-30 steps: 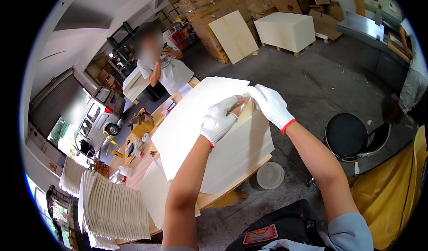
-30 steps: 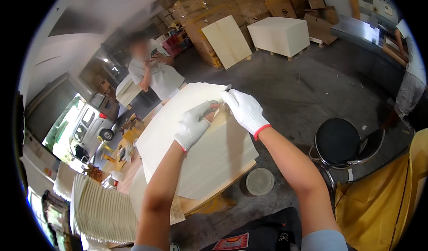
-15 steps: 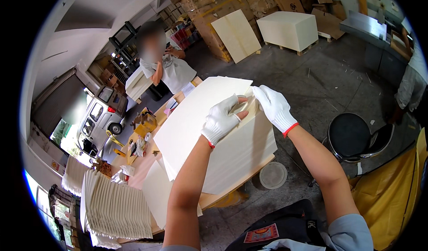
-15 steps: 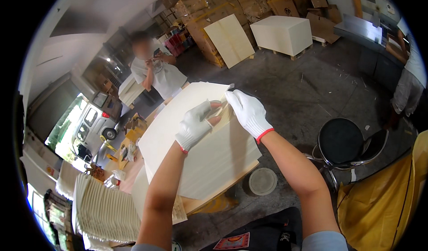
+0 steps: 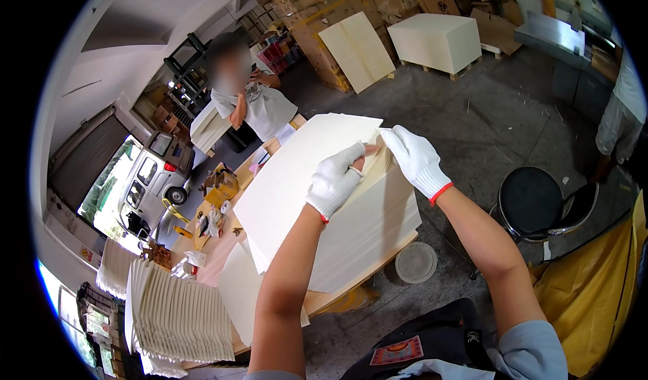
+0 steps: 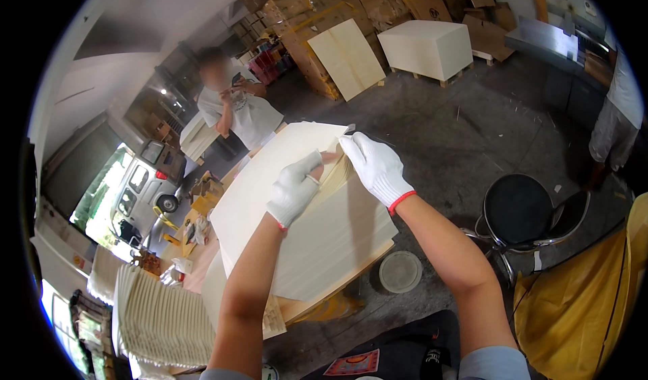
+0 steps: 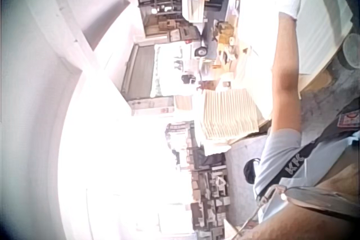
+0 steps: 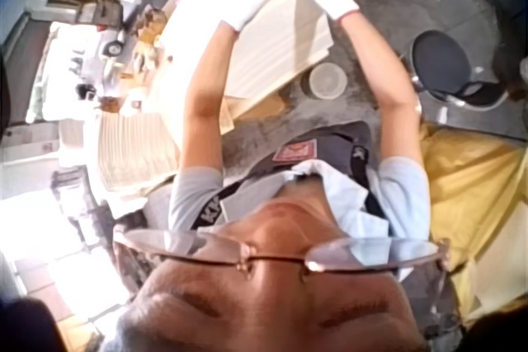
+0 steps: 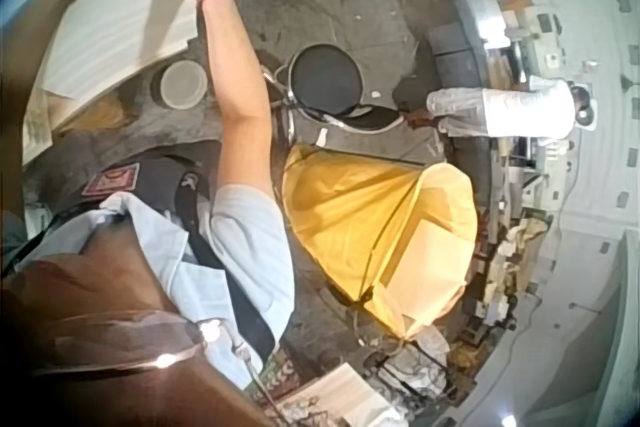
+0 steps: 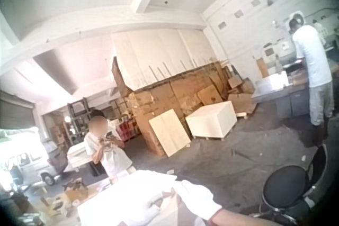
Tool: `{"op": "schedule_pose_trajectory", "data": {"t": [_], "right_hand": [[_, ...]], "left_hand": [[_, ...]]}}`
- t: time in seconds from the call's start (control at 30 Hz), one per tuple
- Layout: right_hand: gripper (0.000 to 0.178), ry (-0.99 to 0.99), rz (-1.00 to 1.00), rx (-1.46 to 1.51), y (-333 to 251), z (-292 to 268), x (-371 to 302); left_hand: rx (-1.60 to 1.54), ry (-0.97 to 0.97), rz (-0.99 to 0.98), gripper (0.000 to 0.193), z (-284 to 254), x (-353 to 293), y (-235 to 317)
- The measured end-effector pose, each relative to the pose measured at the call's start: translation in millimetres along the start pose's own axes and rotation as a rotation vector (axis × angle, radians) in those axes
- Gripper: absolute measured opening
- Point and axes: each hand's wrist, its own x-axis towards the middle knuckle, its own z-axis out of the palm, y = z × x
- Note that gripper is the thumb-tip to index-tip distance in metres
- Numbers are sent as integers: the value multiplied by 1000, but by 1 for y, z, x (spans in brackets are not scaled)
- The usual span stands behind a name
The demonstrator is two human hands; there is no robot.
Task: The person stacks white rectangular panels on a wooden table in a workshop. They pick up a batch of panels from a pile, align them, and place them onto a growing stack. The person repeats this process, handling the panels with gloved hands to maintain a neat pile.
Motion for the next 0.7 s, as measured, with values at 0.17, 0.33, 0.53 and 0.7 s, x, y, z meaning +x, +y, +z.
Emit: {"op": "schedule_pose_trajectory", "data": {"t": [0.17, 0.33, 0.53, 0.7], "right_hand": [[51, 15, 1, -7, 4, 3, 1], [51, 3, 23, 0, 1, 2, 0], [51, -22, 45, -20, -2, -2, 0], [51, -21, 25, -17, 0, -2, 0]], "left_hand": [[56, -57, -78, 36, -1, 1, 13], [39, -7, -23, 40, 3, 1, 7], [20, 24, -5, 39, 2, 0, 9], [75, 4, -15, 39, 3, 1, 7]]}}
